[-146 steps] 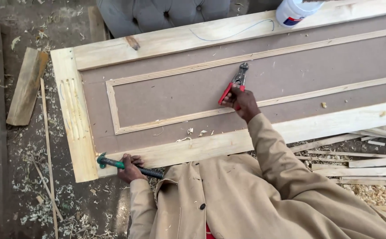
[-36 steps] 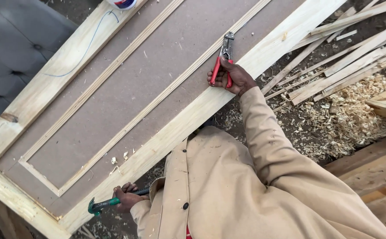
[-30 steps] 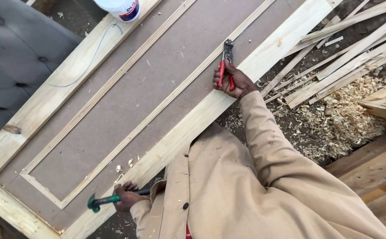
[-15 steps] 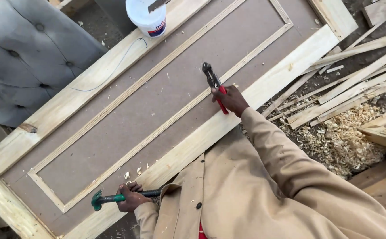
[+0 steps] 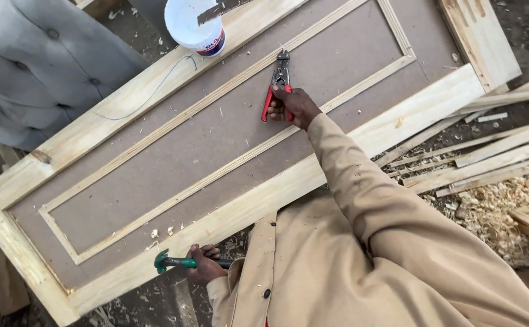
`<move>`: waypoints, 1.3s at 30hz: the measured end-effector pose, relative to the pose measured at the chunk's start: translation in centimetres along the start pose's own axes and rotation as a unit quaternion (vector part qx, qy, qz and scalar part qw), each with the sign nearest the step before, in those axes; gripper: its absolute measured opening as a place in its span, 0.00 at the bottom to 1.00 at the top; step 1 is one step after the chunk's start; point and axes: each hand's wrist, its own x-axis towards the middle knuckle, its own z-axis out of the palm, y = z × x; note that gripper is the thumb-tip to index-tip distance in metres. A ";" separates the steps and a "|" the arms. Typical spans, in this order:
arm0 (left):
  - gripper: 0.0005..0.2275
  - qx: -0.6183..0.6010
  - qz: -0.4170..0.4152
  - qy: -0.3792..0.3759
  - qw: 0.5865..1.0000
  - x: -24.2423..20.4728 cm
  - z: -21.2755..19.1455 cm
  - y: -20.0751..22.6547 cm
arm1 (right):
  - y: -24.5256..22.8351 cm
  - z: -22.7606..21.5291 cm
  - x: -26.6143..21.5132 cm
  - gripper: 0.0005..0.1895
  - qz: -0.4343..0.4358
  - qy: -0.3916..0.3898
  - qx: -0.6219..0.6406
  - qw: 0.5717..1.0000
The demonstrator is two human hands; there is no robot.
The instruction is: The person is nailing and adjusting decorative wooden strips onto a panel using a hammer and pliers.
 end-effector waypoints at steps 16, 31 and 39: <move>0.05 -0.009 -0.056 0.091 0.994 -6.2 -0.3 -3.4 | -2.9 -3.9 0.0 0.14 0.037 -0.110 -0.051 0.992; 0.05 -0.029 -0.055 0.057 0.996 -8.7 1.5 -2.9 | -2.8 -4.2 2.2 0.20 0.201 -0.173 0.123 0.956; 0.06 -0.017 -0.032 0.082 0.996 -8.8 1.4 -4.6 | -3.6 -1.6 -0.6 0.23 0.125 -0.071 0.024 0.989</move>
